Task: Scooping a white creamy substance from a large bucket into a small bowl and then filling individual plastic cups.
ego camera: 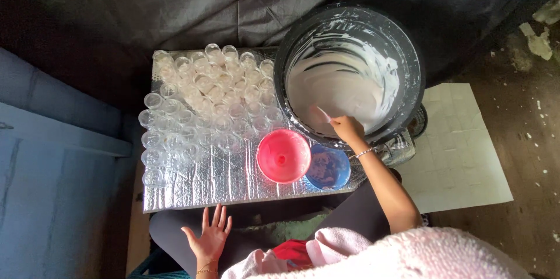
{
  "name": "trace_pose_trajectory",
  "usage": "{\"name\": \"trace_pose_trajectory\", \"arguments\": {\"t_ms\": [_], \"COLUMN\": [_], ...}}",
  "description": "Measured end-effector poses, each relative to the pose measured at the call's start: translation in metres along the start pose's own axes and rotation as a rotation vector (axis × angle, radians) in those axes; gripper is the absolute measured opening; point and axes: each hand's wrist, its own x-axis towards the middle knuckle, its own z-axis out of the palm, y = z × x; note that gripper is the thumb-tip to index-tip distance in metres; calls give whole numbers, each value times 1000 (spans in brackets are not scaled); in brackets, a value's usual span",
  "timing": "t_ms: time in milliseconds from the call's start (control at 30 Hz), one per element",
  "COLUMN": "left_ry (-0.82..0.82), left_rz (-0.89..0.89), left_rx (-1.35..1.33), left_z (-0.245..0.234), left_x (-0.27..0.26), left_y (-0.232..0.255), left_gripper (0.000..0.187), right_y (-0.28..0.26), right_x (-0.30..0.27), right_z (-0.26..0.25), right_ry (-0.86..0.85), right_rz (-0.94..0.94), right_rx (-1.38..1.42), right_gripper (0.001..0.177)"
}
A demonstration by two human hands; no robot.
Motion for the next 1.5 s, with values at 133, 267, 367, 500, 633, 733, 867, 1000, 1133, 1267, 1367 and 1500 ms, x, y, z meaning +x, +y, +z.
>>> {"name": "trace_pose_trajectory", "arguments": {"t_ms": [133,267,367,500,633,733,867,1000,1133,1267,1367,1500], "left_ry": [59,74,195,191,215,261,299,329,375,353,273,-1], "left_rz": [5,7,10,7,18,16,15,9,1,27,185,545], "left_rx": [5,13,79,70,76,115,140,177,264,584,986,1573], "left_z": [5,9,23,24,28,37,41,47,82,10,-19,36], "left_x": [-1,0,-4,-5,-7,-10,-9,-10,-17,25,56,51], "left_y": [-1,-1,-3,-3,-4,-5,-6,-7,-13,-22,-45,-79], "left_gripper": [92,92,93,91,92,94,92,86,88,72,59,65], "right_y": [9,36,41,26,17,11,-2,-4,-12,-9,-3,-9], "right_x": [6,31,34,14,-1,-11,-36,-54,-83,-94,-95,-129], "right_z": [2,27,34,23,13,4,-18,-31,-39,-10,26,45], "right_ry": [-24,-36,-108,-235,-265,-301,-295,-280,-283,-238,-124,187], "right_rz": [4,-44,6,33,-4,-22,-70,-147,-172,-175,-330,-426], "right_rx": [134,484,752,957,1002,1060,1032,1001,975,923,772,418], "right_gripper": [37,35,39,43,34,35,34,21,22,40,37,25]}}
